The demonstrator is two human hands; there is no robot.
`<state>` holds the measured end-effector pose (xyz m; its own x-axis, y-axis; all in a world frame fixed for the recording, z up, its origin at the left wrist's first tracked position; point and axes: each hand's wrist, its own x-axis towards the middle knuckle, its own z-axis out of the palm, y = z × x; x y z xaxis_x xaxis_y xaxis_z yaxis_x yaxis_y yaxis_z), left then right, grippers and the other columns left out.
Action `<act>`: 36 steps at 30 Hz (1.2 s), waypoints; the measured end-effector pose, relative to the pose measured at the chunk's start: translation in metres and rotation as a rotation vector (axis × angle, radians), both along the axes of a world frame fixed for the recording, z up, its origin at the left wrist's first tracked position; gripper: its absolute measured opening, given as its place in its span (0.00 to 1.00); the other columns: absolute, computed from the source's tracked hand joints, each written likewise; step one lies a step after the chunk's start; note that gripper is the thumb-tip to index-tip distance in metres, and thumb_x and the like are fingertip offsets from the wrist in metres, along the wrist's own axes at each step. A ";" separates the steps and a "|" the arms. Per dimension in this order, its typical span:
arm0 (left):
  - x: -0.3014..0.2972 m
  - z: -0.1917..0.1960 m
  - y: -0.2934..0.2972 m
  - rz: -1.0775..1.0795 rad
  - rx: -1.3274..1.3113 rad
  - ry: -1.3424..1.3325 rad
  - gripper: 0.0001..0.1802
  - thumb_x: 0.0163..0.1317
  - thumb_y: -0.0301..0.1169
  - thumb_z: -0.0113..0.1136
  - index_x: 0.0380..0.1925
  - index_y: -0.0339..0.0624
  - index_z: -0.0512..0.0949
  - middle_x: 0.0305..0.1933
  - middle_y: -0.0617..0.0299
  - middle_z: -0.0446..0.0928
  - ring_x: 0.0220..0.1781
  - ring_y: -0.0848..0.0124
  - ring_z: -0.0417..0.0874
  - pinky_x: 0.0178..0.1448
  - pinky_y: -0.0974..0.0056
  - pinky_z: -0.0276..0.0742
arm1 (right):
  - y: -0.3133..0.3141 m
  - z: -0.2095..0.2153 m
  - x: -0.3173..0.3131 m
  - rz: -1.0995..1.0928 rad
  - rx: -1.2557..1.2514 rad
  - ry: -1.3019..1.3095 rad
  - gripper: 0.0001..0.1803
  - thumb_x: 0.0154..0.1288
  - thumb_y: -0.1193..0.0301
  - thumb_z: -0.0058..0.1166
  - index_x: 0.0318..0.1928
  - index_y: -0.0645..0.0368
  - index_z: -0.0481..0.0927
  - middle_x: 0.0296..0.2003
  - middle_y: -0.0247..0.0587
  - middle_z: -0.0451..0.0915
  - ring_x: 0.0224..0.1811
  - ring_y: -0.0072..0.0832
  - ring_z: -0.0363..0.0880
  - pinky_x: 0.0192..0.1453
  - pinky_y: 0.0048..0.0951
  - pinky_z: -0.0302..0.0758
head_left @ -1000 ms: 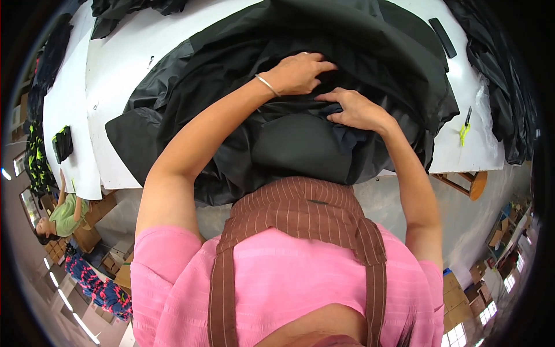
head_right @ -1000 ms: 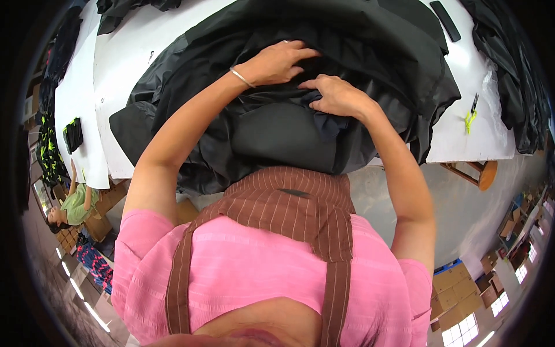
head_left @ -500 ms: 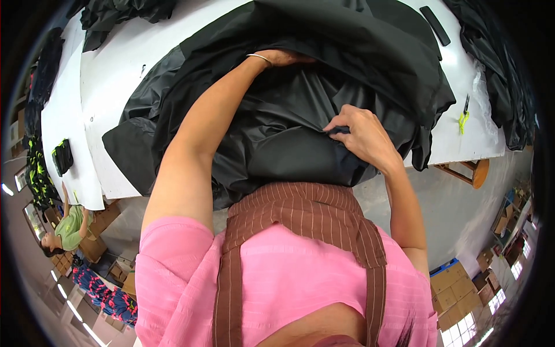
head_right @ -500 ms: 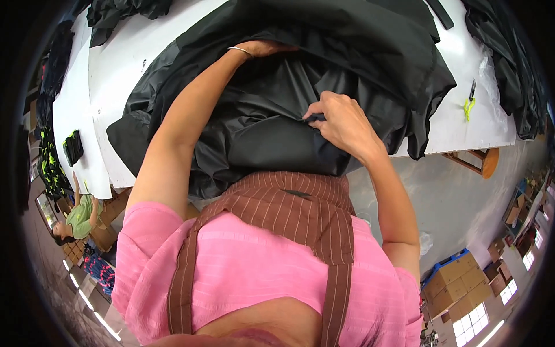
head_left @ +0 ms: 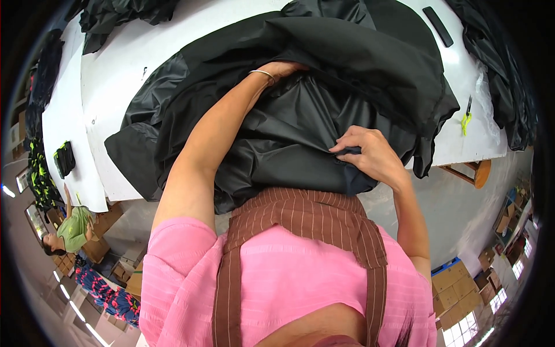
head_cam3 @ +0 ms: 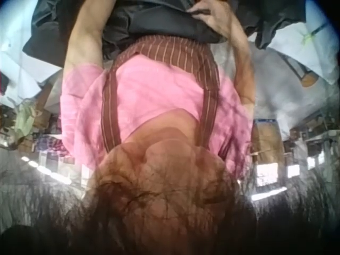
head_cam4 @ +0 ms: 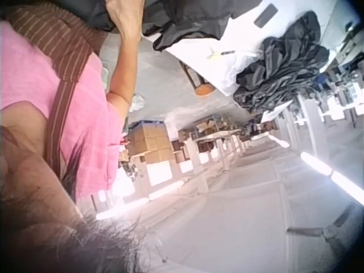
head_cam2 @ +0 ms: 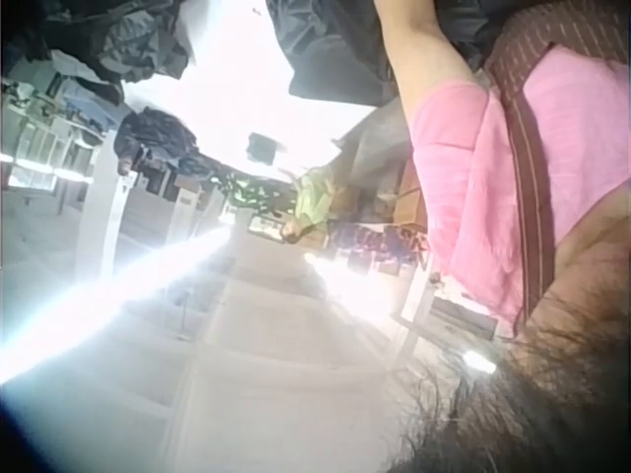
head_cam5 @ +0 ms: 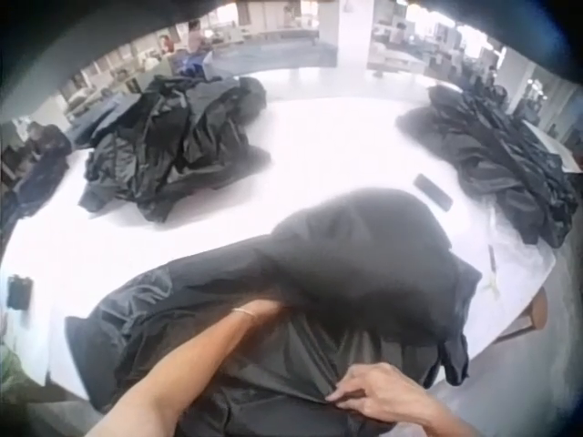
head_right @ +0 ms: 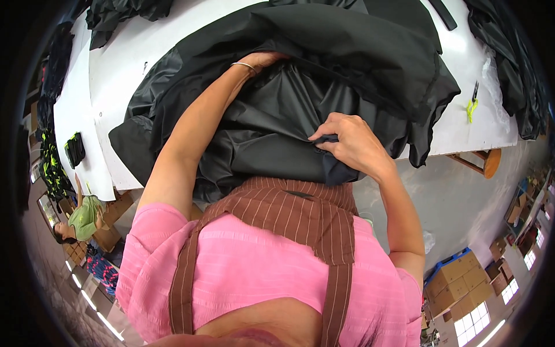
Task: Inspecting and folding black waterproof garments on a factory work table.
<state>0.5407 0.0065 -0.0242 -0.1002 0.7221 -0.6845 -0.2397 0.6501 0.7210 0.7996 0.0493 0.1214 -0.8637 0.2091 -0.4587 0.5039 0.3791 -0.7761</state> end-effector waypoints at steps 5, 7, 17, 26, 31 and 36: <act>0.001 0.018 -0.003 -0.211 0.307 0.253 0.24 0.61 0.36 0.58 0.56 0.39 0.74 0.60 0.55 0.74 0.62 0.64 0.71 0.67 0.64 0.61 | 0.015 0.006 -0.009 0.067 -0.022 0.001 0.15 0.48 0.80 0.62 0.40 0.60 0.83 0.33 0.42 0.79 0.40 0.35 0.78 0.47 0.30 0.73; 0.002 0.016 -0.005 -0.291 0.390 0.379 0.23 0.62 0.34 0.55 0.56 0.40 0.74 0.61 0.55 0.72 0.63 0.63 0.70 0.68 0.63 0.60 | 0.013 0.028 -0.018 -0.100 0.044 0.210 0.19 0.48 0.80 0.62 0.44 0.60 0.80 0.33 0.40 0.78 0.40 0.30 0.78 0.48 0.27 0.72; -0.015 0.035 0.000 -1.027 0.559 0.977 0.20 0.67 0.31 0.43 0.58 0.46 0.72 0.62 0.54 0.71 0.62 0.63 0.72 0.64 0.66 0.65 | 0.024 -0.049 -0.066 -0.332 0.141 0.141 0.12 0.53 0.71 0.64 0.37 0.63 0.79 0.25 0.36 0.79 0.26 0.22 0.75 0.35 0.25 0.71; 0.001 0.054 -0.014 -0.394 0.264 0.266 0.20 0.65 0.40 0.47 0.50 0.43 0.78 0.46 0.61 0.79 0.44 0.75 0.72 0.50 0.68 0.68 | 0.023 -0.046 -0.072 -0.486 -0.206 0.180 0.11 0.56 0.69 0.64 0.36 0.60 0.78 0.27 0.26 0.76 0.29 0.12 0.70 0.33 0.17 0.67; 0.014 0.052 -0.011 -0.430 0.168 0.292 0.19 0.66 0.38 0.43 0.46 0.40 0.78 0.45 0.59 0.79 0.44 0.72 0.73 0.52 0.66 0.68 | 0.011 -0.052 -0.084 -0.454 0.253 0.127 0.16 0.53 0.66 0.65 0.34 0.64 0.75 0.27 0.45 0.79 0.30 0.31 0.78 0.39 0.28 0.73; 0.017 0.041 -0.015 -0.317 0.205 0.259 0.19 0.66 0.37 0.42 0.48 0.40 0.78 0.48 0.58 0.79 0.47 0.70 0.76 0.53 0.66 0.68 | 0.026 -0.060 -0.072 -0.444 0.151 0.048 0.13 0.53 0.68 0.63 0.32 0.63 0.75 0.25 0.41 0.78 0.28 0.25 0.75 0.37 0.27 0.71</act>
